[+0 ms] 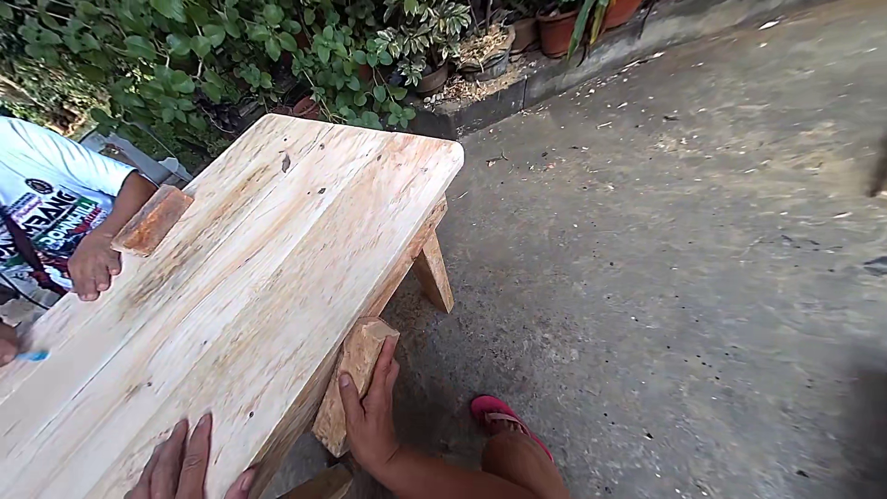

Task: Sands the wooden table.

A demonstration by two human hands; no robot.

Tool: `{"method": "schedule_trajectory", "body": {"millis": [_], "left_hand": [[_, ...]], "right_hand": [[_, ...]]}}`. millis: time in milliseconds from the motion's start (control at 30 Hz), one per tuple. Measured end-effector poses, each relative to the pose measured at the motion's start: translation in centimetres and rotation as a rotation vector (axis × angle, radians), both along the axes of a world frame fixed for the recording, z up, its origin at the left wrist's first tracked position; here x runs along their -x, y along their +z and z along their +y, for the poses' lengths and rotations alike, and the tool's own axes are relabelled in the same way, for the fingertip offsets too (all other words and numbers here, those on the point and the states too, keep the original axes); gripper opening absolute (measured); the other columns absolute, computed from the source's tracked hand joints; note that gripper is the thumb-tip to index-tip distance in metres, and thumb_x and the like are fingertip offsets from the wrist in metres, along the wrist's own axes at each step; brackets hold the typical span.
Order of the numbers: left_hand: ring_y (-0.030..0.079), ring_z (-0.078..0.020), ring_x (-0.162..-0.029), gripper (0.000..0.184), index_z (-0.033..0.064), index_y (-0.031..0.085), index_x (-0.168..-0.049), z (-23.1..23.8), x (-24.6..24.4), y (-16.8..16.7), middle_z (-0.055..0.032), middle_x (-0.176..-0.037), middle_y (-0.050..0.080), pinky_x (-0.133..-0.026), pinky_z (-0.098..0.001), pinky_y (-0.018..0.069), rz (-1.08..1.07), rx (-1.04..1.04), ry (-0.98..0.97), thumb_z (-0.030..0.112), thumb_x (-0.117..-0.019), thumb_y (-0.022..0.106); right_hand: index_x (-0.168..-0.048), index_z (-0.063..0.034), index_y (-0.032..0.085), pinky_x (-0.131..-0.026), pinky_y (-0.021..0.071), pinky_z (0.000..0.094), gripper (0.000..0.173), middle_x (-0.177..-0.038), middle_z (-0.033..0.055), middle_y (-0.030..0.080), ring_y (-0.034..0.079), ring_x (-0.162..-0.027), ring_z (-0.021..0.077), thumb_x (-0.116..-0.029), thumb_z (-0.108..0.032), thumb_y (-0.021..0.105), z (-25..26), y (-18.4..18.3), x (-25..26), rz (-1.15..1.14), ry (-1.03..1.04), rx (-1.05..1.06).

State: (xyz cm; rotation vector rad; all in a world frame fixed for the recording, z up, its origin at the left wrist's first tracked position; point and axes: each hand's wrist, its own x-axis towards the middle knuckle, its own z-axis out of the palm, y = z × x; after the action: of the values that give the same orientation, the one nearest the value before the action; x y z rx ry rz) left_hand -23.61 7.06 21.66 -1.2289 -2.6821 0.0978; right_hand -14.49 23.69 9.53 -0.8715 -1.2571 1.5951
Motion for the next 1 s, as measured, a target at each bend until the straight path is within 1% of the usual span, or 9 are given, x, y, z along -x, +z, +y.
{"method": "schedule_trajectory", "body": {"millis": [100,200,333,433,600,700,767,900,1000], "left_hand": [[0.038,-0.0553,-0.143,0.099,0.0050,0.038,-0.158,-0.1,0.2,-0.3,-0.0320,-0.158,0.038,-0.111,-0.0700,0.0298,0.011,0.008,-0.002,0.080,-0.0944,0.026],[0.040,-0.0555,-0.142,0.100,0.0059,0.038,-0.158,-0.2,0.2,-0.4,-0.0318,-0.158,0.039,-0.109,-0.0706,0.0319,0.037,0.005,-0.007,0.081,-0.0935,0.024],[0.040,-0.0546,-0.142,0.101,0.0075,0.038,-0.158,-0.3,0.4,-0.8,-0.0314,-0.158,0.040,-0.108,-0.0701,0.0322,0.058,-0.005,-0.011,0.083,-0.0926,0.022],[0.040,-0.0550,-0.142,0.102,0.0071,0.038,-0.158,-0.5,0.5,-0.9,-0.0311,-0.158,0.040,-0.108,-0.0710,0.0322,0.068,-0.010,-0.018,0.083,-0.0926,0.021],[0.041,-0.0554,-0.141,0.102,0.0078,0.039,-0.158,-0.7,0.7,-1.2,-0.0311,-0.157,0.041,-0.107,-0.0713,0.0324,0.080,-0.023,-0.025,0.084,-0.0920,0.019],[0.042,-0.0556,-0.141,0.101,0.0086,0.041,-0.157,-0.4,0.9,-1.1,-0.0306,-0.156,0.042,-0.107,-0.0717,0.0331,0.094,-0.046,-0.027,0.083,-0.0921,0.021],[0.042,-0.0547,-0.141,0.101,0.0097,0.041,-0.157,-0.5,0.8,-1.2,-0.0296,-0.156,0.043,-0.106,-0.0713,0.0337,0.099,-0.041,-0.018,0.084,-0.0917,0.020],[0.042,-0.0550,-0.140,0.102,0.0077,0.040,-0.157,-0.4,0.7,-1.1,-0.0312,-0.156,0.042,-0.106,-0.0714,0.0338,0.081,-0.031,-0.022,0.083,-0.0921,0.019],[0.040,-0.0561,-0.142,0.101,0.0067,0.040,-0.158,-0.2,0.6,-0.8,-0.0318,-0.157,0.041,-0.107,-0.0715,0.0327,0.070,-0.025,-0.021,0.082,-0.0928,0.020]], "right_hand": [[-0.164,0.0029,0.006,-0.107,0.0475,0.0510,0.089,-0.151,0.0412,0.033,0.050,-0.131,0.0445,-0.1004,-0.032,0.057,6.5,0.8,-0.1,-0.047,-0.096,0.004],[-0.165,-0.0052,-0.002,-0.113,0.0414,0.0549,0.087,-0.158,0.0395,0.025,0.042,-0.140,0.0481,-0.1032,-0.030,0.054,11.4,0.9,0.4,-0.097,-0.138,0.089],[-0.164,-0.0001,-0.004,-0.102,0.0515,0.0530,0.095,-0.151,0.0431,0.028,0.052,-0.129,0.0472,-0.1007,-0.037,0.057,2.4,0.0,0.5,-0.083,-0.009,0.063],[-0.163,0.0039,0.002,-0.102,0.0513,0.0474,0.094,-0.149,0.0429,0.031,0.053,-0.129,0.0426,-0.0994,-0.036,0.059,-2.3,0.1,-0.5,-0.014,0.082,0.061],[-0.164,0.0014,0.001,-0.108,0.0468,0.0532,0.089,-0.152,0.0412,0.030,0.048,-0.134,0.0459,-0.1011,-0.032,0.055,4.0,0.9,-1.0,-0.049,0.021,0.116],[-0.166,-0.0110,-0.006,-0.113,0.0406,0.0546,0.087,-0.159,0.0378,0.023,0.041,-0.141,0.0471,-0.1049,-0.030,0.053,11.1,1.0,0.3,-0.106,-0.085,0.193],[-0.166,-0.0127,-0.009,-0.109,0.0448,0.0555,0.091,-0.158,0.0380,0.025,0.045,-0.137,0.0470,-0.1038,-0.031,0.055,9.8,0.4,0.6,-0.109,-0.081,0.164],[-0.164,0.0012,0.004,-0.098,0.0537,0.0488,0.094,-0.146,0.0432,0.034,0.056,-0.123,0.0439,-0.0983,-0.033,0.061,1.0,0.2,-0.2,-0.039,0.028,0.045],[-0.164,0.0011,0.013,-0.096,0.0539,0.0462,0.087,-0.142,0.0390,0.040,0.057,-0.119,0.0395,-0.0988,-0.032,0.060,1.6,0.7,-1.4,-0.028,0.070,0.060]]}}
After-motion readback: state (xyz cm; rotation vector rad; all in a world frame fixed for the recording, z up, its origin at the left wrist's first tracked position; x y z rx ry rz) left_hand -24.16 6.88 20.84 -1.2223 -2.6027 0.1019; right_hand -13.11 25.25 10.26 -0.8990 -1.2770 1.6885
